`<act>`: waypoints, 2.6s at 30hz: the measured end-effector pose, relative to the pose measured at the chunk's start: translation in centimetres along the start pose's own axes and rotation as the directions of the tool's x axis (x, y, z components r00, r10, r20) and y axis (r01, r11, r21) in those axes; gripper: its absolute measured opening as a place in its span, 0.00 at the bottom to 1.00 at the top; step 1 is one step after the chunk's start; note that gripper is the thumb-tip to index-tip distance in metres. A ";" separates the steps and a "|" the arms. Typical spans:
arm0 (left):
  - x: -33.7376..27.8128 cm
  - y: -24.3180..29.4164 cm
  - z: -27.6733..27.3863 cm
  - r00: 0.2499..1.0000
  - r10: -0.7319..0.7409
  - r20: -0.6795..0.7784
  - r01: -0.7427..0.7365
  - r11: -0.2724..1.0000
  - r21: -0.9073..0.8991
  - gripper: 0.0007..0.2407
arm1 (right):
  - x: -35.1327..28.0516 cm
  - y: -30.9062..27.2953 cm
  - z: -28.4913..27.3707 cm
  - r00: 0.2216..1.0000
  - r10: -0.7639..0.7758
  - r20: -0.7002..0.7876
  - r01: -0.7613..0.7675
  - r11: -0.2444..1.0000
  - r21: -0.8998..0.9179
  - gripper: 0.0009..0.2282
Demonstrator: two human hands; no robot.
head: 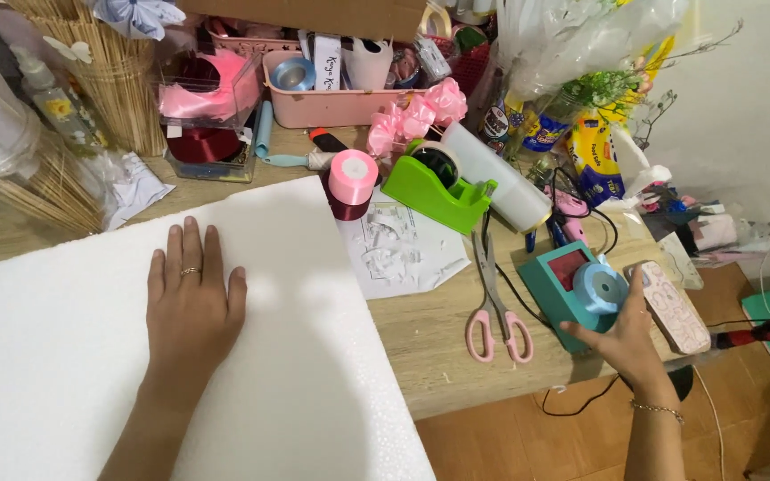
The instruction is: The person handles a roll of blue tape and a teal box on a cluttered table. They then position the box on a large white foam sheet and use a utility knife to cut the foam along the edge of the box.
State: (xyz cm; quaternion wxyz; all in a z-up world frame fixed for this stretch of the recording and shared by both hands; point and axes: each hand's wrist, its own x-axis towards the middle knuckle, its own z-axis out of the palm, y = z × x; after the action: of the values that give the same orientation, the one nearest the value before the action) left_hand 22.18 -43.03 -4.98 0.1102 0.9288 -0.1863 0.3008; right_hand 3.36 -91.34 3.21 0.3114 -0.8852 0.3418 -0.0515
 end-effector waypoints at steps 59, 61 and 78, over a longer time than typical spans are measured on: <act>2.6 2.1 -9.2 0.487 -0.214 0.847 0.873 0.133 -0.468 0.36 | -4.8 -22.9 14.3 0.507 -0.857 0.091 0.780 0.501 0.375 0.25; 2.8 2.3 -9.7 0.480 -0.211 0.851 0.876 0.170 -0.452 0.36 | -5.3 -23.0 14.4 0.491 -0.860 0.140 0.784 0.506 0.361 0.24; 2.7 2.2 -13.5 0.700 -0.249 0.670 0.544 0.793 -0.274 0.24 | -6.8 -25.1 15.1 0.552 -0.793 0.258 0.711 0.609 0.351 0.26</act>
State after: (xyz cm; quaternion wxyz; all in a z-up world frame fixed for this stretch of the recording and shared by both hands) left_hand 16.28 -41.54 7.53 0.3221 0.9398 -0.0650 -0.0942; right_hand 17.20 -64.83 6.68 0.4092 -0.8995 -0.1484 -0.0387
